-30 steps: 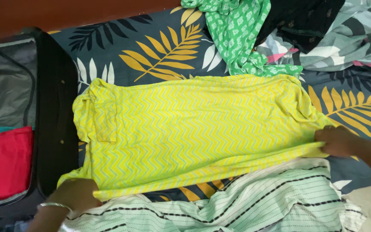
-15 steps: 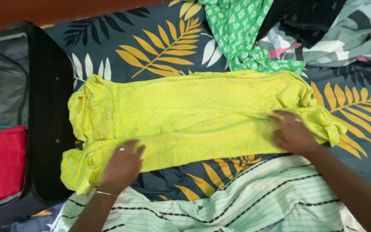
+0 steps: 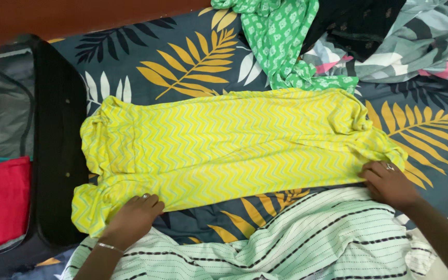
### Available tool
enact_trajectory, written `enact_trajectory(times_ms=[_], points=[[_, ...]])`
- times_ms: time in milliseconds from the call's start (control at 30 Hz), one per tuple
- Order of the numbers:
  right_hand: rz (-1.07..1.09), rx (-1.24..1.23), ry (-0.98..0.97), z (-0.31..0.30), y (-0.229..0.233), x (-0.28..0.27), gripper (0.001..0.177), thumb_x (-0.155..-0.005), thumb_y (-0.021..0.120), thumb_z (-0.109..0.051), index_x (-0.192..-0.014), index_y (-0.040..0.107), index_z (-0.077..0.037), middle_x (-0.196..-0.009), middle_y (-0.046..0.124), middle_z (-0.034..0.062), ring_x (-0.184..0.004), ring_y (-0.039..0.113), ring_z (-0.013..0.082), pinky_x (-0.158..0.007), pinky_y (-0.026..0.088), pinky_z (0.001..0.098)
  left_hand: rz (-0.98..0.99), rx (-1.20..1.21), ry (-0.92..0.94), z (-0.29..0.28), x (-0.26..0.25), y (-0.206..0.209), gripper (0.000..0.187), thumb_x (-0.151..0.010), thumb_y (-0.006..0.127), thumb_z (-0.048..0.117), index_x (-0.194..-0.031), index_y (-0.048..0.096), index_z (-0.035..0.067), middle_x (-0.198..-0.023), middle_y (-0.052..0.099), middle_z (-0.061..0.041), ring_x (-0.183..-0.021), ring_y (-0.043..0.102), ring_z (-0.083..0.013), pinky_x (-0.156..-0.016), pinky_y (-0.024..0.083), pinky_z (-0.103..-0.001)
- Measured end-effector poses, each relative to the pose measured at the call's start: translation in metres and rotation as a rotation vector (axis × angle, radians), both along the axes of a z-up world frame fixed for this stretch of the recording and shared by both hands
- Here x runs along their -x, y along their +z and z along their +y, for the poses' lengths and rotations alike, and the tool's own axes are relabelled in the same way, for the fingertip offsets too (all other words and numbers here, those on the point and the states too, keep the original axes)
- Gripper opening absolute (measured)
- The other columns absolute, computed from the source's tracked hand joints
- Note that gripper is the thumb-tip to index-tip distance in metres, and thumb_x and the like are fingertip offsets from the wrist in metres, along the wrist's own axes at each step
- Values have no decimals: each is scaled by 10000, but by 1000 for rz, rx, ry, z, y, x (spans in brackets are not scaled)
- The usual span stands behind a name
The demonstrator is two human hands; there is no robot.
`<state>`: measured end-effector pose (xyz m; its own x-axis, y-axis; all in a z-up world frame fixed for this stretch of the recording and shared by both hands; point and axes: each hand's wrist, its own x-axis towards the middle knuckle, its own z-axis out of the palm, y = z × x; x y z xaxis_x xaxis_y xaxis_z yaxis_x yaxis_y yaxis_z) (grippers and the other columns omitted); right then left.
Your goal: The person folds a yellow patterned shirt on a bed and places it inside a suitcase.
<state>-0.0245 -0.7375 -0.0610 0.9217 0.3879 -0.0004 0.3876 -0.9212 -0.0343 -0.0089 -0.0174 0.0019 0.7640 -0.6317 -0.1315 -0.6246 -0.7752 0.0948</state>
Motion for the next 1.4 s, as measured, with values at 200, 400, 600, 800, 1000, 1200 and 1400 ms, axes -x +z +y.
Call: enact_trajectory(times_ms=[200, 400, 600, 800, 1000, 1200, 1400], points=[[109, -8, 39, 3, 2, 10, 345, -822, 689, -308, -1129, 640, -158, -1236, 629, 25, -1169, 593, 275, -969, 497, 396, 147, -12, 14, -4, 17, 16, 149, -831, 648, 132, -979, 633, 140, -967, 627, -46, -968, 646, -247, -837, 495, -411], [-30, -216, -201, 16, 4, -3, 400, -921, 606, -434, -1211, 669, -165, -1415, 567, 105, -1327, 515, 321, -1143, 372, 491, 168, 104, 207, -37, 7, 33, 242, -883, 693, 308, -1010, 646, 108, -937, 619, -114, -905, 634, -336, -785, 509, -456], [-262, -91, -388, -6, -23, -26, 509, -905, 634, -463, -1351, 657, -219, -1542, 467, 186, -1467, 395, 404, -1180, 194, 693, 96, 435, 82, -117, -9, -5, 151, -914, 591, 136, -1002, 684, 56, -1037, 660, -144, -1024, 641, -352, -880, 513, -469], [-361, -103, -710, -54, -54, -59, 390, -889, 731, -394, -1251, 725, -246, -1489, 450, 229, -1451, 351, 483, -1155, 199, 697, 10, 257, -67, -184, -10, -37, 607, -949, 552, 379, -1494, 449, 132, -1595, 346, -186, -1489, 246, -337, -1182, 152, -558], [-423, -141, -640, 5, -39, -90, 633, -865, 746, -342, -1453, 612, -149, -1623, 408, 291, -1449, 308, 502, -1032, 279, 717, -82, 269, -43, -177, -5, -40, 669, -991, 473, 514, -1578, 361, 214, -1652, 277, -116, -1527, 210, -317, -1208, 103, -569], [154, -364, 192, 198, 20, -65, 480, -798, 726, -225, -1267, 647, -163, -1463, 508, 195, -1343, 472, 385, -1048, 402, 523, 153, 279, -68, -154, -7, -32, 706, -987, 535, 495, -1581, 324, 175, -1662, 241, -132, -1526, 191, -310, -1212, 109, -548], [247, -427, 154, 212, 36, -66, 468, -834, 723, -200, -1293, 630, -177, -1471, 523, 146, -1192, 596, 347, -967, 496, 473, 248, 279, 165, -68, 1, -26, 384, -934, 634, 351, -1243, 653, 124, -1299, 632, -151, -1227, 577, -357, -1021, 467, -479]])
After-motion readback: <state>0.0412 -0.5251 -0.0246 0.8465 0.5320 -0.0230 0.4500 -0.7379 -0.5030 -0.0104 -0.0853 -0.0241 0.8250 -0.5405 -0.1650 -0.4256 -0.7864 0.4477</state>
